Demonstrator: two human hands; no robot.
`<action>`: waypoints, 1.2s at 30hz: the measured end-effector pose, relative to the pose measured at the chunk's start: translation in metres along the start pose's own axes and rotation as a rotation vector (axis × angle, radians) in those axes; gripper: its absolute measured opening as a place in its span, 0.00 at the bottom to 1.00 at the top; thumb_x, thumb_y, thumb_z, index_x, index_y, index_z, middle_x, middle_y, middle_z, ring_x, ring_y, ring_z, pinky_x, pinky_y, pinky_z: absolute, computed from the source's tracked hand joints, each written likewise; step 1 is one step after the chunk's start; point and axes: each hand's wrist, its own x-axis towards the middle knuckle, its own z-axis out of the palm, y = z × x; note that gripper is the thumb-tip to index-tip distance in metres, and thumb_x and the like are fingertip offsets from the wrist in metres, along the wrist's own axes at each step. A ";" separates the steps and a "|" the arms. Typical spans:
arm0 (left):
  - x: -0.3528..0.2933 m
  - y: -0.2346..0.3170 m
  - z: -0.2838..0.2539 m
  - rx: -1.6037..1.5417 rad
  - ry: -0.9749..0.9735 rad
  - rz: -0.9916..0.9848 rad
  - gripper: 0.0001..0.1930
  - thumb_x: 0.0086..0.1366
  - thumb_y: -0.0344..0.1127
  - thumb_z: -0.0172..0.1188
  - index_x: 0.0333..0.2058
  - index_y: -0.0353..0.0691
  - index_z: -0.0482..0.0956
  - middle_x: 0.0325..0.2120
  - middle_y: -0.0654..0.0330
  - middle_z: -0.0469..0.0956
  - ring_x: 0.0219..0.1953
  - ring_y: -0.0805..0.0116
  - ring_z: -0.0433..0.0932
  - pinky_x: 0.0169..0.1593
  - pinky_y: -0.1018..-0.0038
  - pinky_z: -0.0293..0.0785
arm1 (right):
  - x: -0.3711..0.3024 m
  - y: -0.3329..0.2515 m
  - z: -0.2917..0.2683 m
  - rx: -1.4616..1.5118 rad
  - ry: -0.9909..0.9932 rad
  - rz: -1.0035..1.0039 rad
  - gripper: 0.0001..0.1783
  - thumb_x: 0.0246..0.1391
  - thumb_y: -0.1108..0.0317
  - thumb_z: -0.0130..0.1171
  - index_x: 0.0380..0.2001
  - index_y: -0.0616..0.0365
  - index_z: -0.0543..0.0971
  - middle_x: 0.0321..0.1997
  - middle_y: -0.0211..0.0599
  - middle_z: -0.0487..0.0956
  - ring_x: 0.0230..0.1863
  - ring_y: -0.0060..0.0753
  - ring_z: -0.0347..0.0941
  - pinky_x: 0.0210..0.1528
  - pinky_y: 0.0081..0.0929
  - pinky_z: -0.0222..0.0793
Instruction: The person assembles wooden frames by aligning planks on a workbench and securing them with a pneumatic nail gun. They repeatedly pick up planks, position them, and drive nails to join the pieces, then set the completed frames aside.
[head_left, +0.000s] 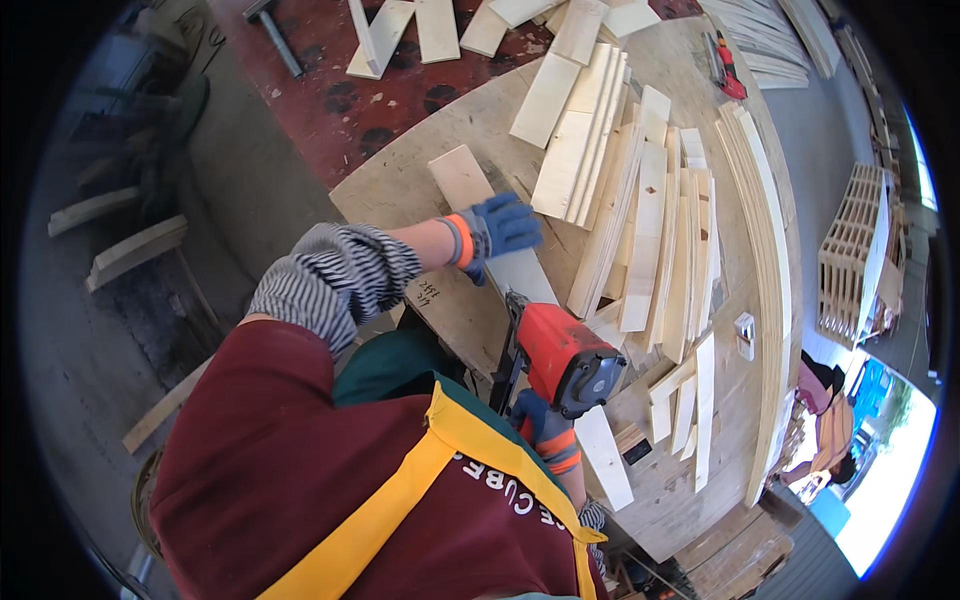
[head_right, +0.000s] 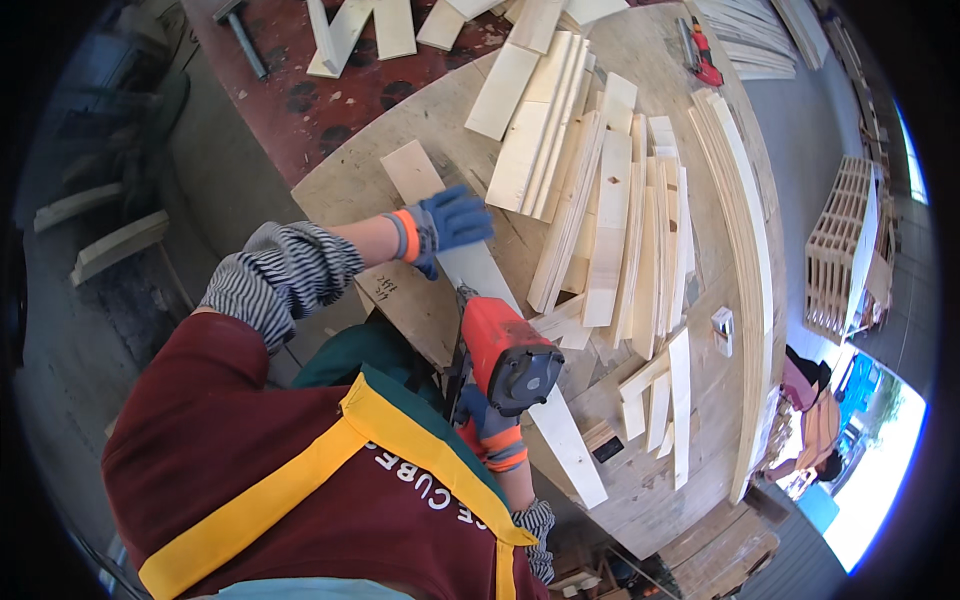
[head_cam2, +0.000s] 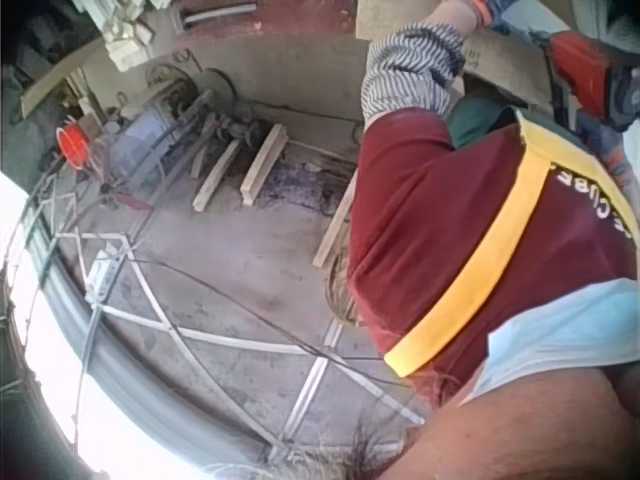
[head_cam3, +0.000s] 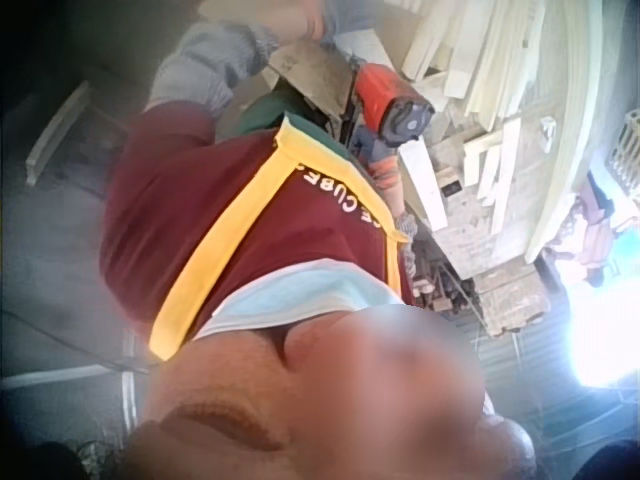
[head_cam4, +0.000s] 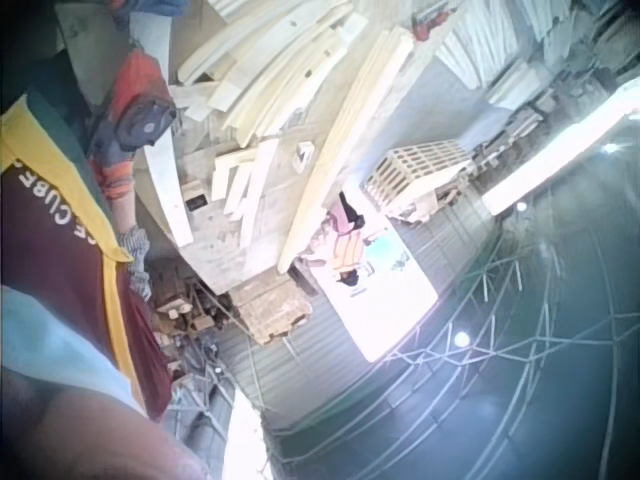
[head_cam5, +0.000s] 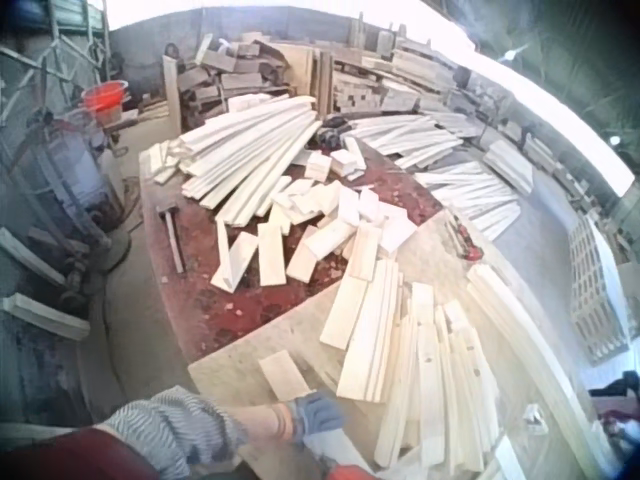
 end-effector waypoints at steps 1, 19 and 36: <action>-0.011 -0.005 0.005 -0.066 0.134 -0.106 0.53 0.45 0.61 0.70 0.68 0.47 0.61 0.69 0.52 0.58 0.71 0.48 0.54 0.73 0.50 0.47 | 0.002 -0.001 -0.001 0.061 -0.012 0.034 0.13 0.52 0.69 0.54 0.15 0.58 0.75 0.19 0.34 0.76 0.22 0.29 0.74 0.28 0.26 0.68; -0.057 -0.009 0.058 -0.268 0.708 -0.661 0.26 0.55 0.47 0.68 0.53 0.50 0.76 0.62 0.57 0.68 0.67 0.46 0.62 0.67 0.49 0.60 | 0.078 -0.039 0.005 0.290 0.014 0.180 0.07 0.52 0.70 0.57 0.23 0.61 0.76 0.19 0.38 0.76 0.17 0.35 0.74 0.22 0.31 0.73; -0.058 -0.013 0.057 -0.170 0.689 -0.648 0.22 0.58 0.47 0.67 0.51 0.49 0.78 0.60 0.57 0.71 0.65 0.47 0.65 0.67 0.55 0.63 | -0.026 0.068 -0.022 -0.208 0.014 -0.138 0.13 0.55 0.69 0.58 0.44 0.53 0.79 0.40 0.37 0.79 0.38 0.34 0.74 0.41 0.33 0.71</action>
